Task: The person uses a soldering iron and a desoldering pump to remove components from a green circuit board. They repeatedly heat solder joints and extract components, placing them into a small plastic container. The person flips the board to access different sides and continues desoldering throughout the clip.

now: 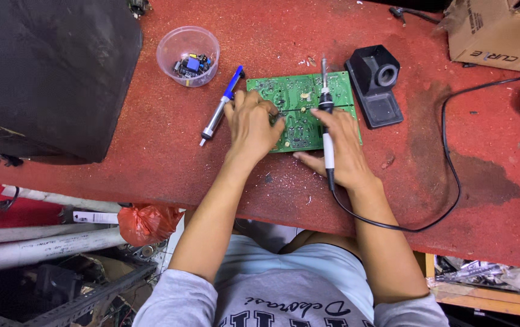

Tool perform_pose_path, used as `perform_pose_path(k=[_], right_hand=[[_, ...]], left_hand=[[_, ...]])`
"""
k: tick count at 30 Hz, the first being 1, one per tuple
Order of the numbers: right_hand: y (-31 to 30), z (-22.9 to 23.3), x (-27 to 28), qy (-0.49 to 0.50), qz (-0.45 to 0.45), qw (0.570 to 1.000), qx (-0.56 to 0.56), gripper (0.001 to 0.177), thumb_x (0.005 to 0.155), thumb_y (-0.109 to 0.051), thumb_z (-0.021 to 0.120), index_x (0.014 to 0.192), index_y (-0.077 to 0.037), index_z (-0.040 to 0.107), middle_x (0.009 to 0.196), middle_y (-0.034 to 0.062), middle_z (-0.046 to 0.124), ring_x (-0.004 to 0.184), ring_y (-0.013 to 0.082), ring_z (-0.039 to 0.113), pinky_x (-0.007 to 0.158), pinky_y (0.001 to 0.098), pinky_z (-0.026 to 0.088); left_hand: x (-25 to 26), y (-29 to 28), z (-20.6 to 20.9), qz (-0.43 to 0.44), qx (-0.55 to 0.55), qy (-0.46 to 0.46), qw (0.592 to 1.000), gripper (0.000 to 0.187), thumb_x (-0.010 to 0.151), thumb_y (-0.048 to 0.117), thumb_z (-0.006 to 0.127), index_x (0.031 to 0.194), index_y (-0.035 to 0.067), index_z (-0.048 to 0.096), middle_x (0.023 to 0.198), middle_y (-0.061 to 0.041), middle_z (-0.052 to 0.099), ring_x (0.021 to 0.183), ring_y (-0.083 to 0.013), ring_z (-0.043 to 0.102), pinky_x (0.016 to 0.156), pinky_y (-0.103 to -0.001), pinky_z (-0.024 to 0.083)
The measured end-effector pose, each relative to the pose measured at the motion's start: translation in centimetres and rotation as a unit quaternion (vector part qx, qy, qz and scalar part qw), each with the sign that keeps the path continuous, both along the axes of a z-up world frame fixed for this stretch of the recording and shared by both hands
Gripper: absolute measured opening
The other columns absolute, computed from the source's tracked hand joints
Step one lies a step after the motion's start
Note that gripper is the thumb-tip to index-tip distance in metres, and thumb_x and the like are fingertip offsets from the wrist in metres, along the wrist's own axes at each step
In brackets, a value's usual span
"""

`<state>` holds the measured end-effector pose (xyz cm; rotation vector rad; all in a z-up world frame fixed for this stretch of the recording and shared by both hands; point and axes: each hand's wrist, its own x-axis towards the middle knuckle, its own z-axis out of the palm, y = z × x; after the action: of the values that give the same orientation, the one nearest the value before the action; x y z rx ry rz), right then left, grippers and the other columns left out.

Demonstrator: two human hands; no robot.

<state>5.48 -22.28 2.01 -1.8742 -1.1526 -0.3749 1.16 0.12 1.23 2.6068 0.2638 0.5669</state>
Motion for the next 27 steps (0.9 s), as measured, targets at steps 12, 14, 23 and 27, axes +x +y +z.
perform_pose_path(k=[12,14,23,27], right_hand=[[0.7,-1.2,1.5,-0.06,-0.008,0.997,0.048,0.054,0.075,-0.013,0.097,0.124,-0.009,0.075,0.101,0.0108,0.073,0.103,0.0337,0.069,0.109,0.048,0.048],[1.0,-0.8,2.1,-0.057,-0.029,0.995,0.074,0.053,0.074,-0.013,0.099,0.121,-0.008,0.076,0.098,0.0081,0.075,0.104,0.0321,0.068,0.11,0.0453,0.047],[3.5,3.4,6.1,-0.102,-0.05,0.985,0.127,0.047,0.077,-0.008,0.104,0.117,-0.004,0.08,0.09,0.0093,0.077,0.1,0.0335,0.066,0.116,0.0468,0.042],[3.8,5.6,6.2,-0.091,-0.069,0.992,0.053,0.04,0.095,-0.019,0.096,0.125,-0.008,0.072,0.104,0.0064,0.073,0.108,0.028,0.066,0.118,0.0567,0.04]], left_hand=[[-6.0,3.0,-1.8,0.162,-0.342,-0.243,0.893,0.019,0.084,0.012,0.082,0.1,0.017,0.073,0.09,-0.003,0.077,0.086,-0.0166,0.074,0.08,-0.033,0.054],[-5.9,3.4,-3.0,0.154,-0.378,-0.269,0.872,0.02,0.084,0.007,0.08,0.101,0.014,0.072,0.09,-0.005,0.076,0.086,-0.0152,0.072,0.081,-0.031,0.055],[-4.1,-0.2,-3.5,0.105,-0.472,-0.23,0.845,0.017,0.083,0.005,0.084,0.096,0.012,0.076,0.094,-0.007,0.078,0.084,-0.0137,0.074,0.075,-0.027,0.061],[-3.3,-1.6,-1.1,0.043,-0.671,-0.217,0.708,0.021,0.086,-0.002,0.08,0.106,0.0,0.073,0.1,-0.012,0.073,0.087,-0.0166,0.067,0.077,-0.027,0.062]])
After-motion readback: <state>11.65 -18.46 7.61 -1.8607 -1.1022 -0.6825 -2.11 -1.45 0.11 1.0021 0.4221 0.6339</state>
